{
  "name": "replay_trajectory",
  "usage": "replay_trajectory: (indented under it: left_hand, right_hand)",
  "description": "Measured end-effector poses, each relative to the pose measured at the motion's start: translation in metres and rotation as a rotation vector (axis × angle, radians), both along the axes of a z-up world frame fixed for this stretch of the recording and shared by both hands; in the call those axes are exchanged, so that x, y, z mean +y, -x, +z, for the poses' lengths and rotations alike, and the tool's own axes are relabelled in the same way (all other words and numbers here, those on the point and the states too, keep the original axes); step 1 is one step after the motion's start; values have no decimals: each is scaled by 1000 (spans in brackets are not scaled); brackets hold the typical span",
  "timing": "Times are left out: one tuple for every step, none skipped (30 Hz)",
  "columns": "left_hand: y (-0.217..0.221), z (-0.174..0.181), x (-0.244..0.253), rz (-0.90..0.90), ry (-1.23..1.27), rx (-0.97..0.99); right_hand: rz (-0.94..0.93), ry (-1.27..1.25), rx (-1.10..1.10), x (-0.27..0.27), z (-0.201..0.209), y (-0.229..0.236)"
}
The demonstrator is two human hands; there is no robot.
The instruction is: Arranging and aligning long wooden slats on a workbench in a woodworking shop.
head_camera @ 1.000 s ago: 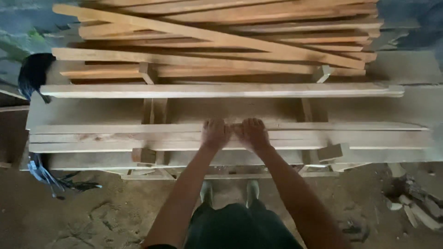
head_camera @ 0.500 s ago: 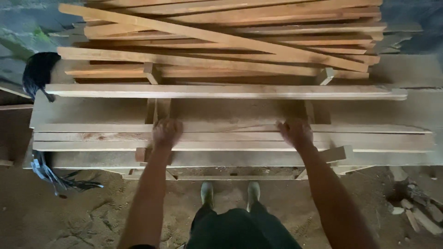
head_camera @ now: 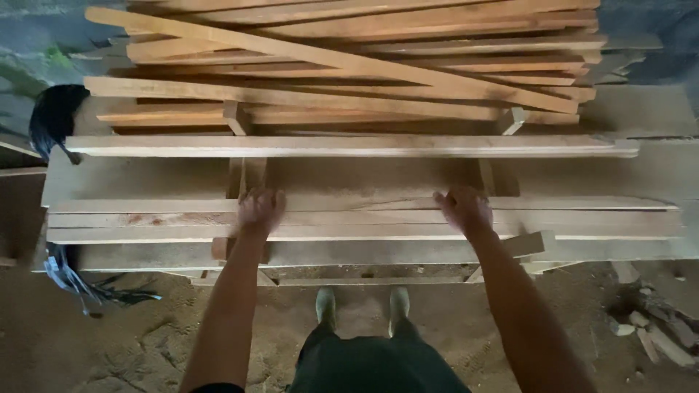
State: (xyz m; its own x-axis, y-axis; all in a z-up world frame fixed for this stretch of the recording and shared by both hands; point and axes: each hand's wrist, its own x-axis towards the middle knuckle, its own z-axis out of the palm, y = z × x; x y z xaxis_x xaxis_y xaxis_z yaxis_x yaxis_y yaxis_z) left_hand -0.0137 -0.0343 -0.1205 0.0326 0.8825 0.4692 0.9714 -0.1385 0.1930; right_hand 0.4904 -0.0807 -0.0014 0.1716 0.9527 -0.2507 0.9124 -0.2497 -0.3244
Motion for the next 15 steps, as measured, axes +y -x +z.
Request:
replay_trajectory:
  left_hand:
    - [-4, 12, -4, 4, 37, -18]
    - [-7, 24, -7, 8, 74, -35]
    - [-7, 20, -4, 8, 71, -34]
    - [-6, 16, -1, 26, 191, -4]
    - [-4, 11, 2, 43, 314, 29]
    - [-5, 14, 3, 43, 312, 32]
    - [-10, 15, 3, 37, 171, 57]
    - [-16, 16, 3, 31, 29, 81]
    - [-35, 26, 4, 31, 34, 83]
    - [-53, 36, 5, 5, 104, 72]
    - [-70, 47, 11, -20, 168, 62]
    - [-89, 55, 7, -17, 166, 64]
    - [-111, 61, 0, -56, 270, 43]
    - [-134, 66, -6, -95, 373, 22]
    - [-146, 72, -11, -92, 381, 18]
  right_hand:
    - [51, -71, -67, -3, -5, -1]
    - [102, -142, -135, -6, -10, -1]
    - [102, -146, -134, -3, -17, -5]
    - [71, -111, -157, 1, -24, -8]
    - [39, -74, -179, 3, -33, -9]
    - [38, -75, -175, 10, -28, -2]
    - [10, 0, -164, 14, -24, 1]
    - [-18, 75, -151, 17, -20, 4]
    - [-17, 79, -149, 19, -21, 10]
    - [71, 120, -219, 21, -22, 17]
    - [160, 155, -287, 27, -22, 26]
    - [162, 153, -285, 31, -17, 40]
    - [400, 202, -464, 31, -13, 50]
    - [640, 247, -639, 32, -9, 61]
    - [646, 254, -639, 33, -17, 72]
